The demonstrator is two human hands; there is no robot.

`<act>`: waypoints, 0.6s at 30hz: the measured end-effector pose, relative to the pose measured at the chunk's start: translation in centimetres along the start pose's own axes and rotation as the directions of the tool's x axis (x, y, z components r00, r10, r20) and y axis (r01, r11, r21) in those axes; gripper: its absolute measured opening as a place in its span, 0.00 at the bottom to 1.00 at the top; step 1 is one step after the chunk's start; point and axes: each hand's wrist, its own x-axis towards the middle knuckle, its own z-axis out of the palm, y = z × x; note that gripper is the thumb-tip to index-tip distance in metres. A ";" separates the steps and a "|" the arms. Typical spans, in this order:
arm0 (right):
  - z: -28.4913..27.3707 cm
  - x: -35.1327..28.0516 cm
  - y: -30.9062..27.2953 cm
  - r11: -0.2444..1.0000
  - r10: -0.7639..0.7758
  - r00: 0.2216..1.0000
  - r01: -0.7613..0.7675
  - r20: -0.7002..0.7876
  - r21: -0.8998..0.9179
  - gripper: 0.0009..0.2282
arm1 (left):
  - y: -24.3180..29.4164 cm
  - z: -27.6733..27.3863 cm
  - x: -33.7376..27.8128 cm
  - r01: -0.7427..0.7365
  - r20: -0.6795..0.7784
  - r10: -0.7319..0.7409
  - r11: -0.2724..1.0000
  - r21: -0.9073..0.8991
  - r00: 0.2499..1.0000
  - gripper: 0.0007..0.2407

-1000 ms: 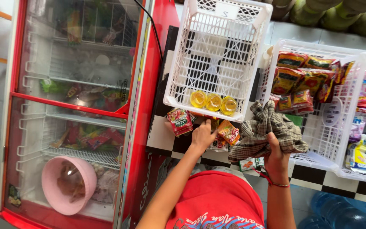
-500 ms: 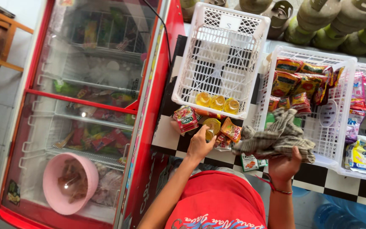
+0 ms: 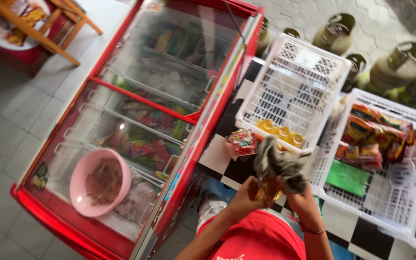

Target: The person organizes small packaged food items and plastic containers on a checkered counter next to a red freezer. They pick up items from white baskets, wipe some with a cloth, and place them back into the baskets or on the counter.

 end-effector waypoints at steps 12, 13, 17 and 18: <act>10.5 -4.5 -5.7 0.979 -0.170 0.970 0.186 0.173 -0.079 0.09 | 6.9 -0.7 -6.2 -0.239 0.102 0.230 0.714 0.658 0.968 0.17; 11.0 -4.6 -5.3 0.971 -0.166 0.968 0.194 0.187 -0.142 0.08 | 7.5 -0.9 -6.5 -0.245 0.107 0.234 0.711 0.659 0.966 0.16; 11.8 -7.0 -3.8 0.898 -0.082 0.985 0.138 0.150 -0.417 0.05 | 8.8 -1.5 -6.8 -0.183 0.030 0.215 0.742 0.644 0.976 0.13; 12.0 -7.9 -3.4 0.869 -0.044 0.991 0.099 0.124 -0.484 0.06 | 9.0 -1.7 -7.1 -0.157 0.000 0.210 0.729 0.666 0.978 0.14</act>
